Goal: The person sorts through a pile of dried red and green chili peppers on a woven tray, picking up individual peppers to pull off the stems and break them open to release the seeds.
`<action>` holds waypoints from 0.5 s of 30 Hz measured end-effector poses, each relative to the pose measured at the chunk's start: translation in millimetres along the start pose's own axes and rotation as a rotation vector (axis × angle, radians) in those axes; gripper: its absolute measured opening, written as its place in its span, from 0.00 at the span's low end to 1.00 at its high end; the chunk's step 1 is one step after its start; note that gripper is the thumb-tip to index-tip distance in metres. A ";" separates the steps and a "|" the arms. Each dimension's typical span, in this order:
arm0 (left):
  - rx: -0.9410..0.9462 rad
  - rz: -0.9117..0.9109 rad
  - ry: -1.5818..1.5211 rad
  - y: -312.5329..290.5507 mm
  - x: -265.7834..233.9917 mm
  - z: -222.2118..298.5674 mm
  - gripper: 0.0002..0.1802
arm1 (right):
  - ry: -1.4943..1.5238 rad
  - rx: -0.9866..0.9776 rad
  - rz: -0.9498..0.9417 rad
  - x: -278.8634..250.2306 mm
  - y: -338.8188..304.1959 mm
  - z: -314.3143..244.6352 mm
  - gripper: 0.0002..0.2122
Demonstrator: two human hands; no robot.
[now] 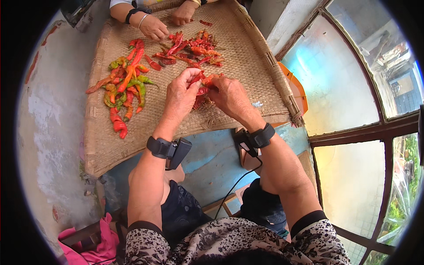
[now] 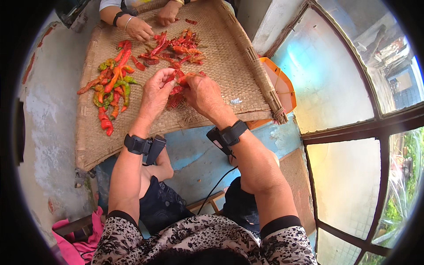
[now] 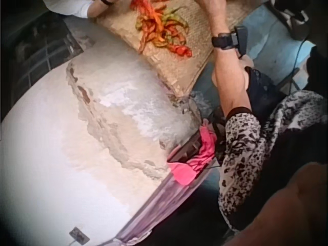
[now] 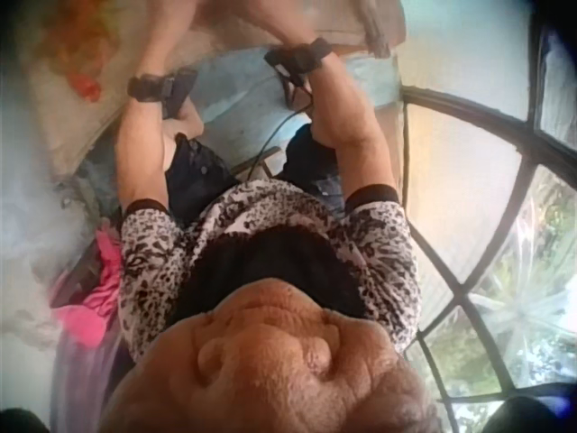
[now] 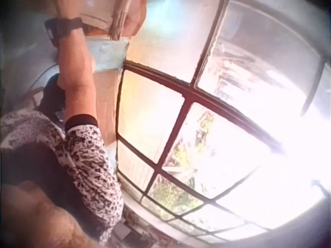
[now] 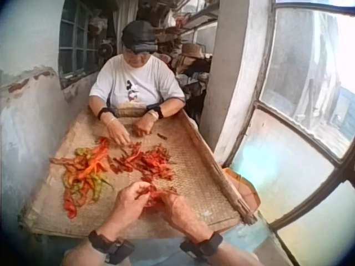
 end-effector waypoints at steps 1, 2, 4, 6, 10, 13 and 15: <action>0.008 0.016 -0.013 1.4 -2.8 -0.4 0.13 | -0.002 -0.010 -0.006 -2.5 2.7 0.4 0.11; 0.011 0.033 -0.029 0.8 -5.5 -3.5 0.13 | 0.084 0.056 0.015 -11.5 4.2 1.4 0.09; 0.017 0.071 -0.040 -0.8 -11.1 -6.9 0.13 | 0.184 0.193 0.084 -38.0 6.3 -2.5 0.08; 0.036 0.089 -0.059 1.6 -8.6 -9.0 0.12 | 0.394 0.333 0.233 -56.9 4.3 29.0 0.09; 0.028 0.057 -0.114 -0.9 -10.6 -11.8 0.14 | 1.412 0.506 0.658 -88.6 -14.4 87.1 0.09; 0.012 0.046 -0.179 0.1 -7.8 -12.0 0.15 | 1.759 0.612 1.000 -99.1 -42.2 128.9 0.13; 0.027 0.041 -0.212 2.0 -3.8 -5.9 0.15 | 1.837 0.662 1.134 -100.3 -50.9 137.3 0.13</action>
Point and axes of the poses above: each hand's wrist, its own y-axis towards the middle knuckle, its own x-axis out of the palm, z = x × y, the point moved 5 cm from there along y, towards the middle knuckle, and after that the axes turned 1 degree about -z, right-handed, at the moved point
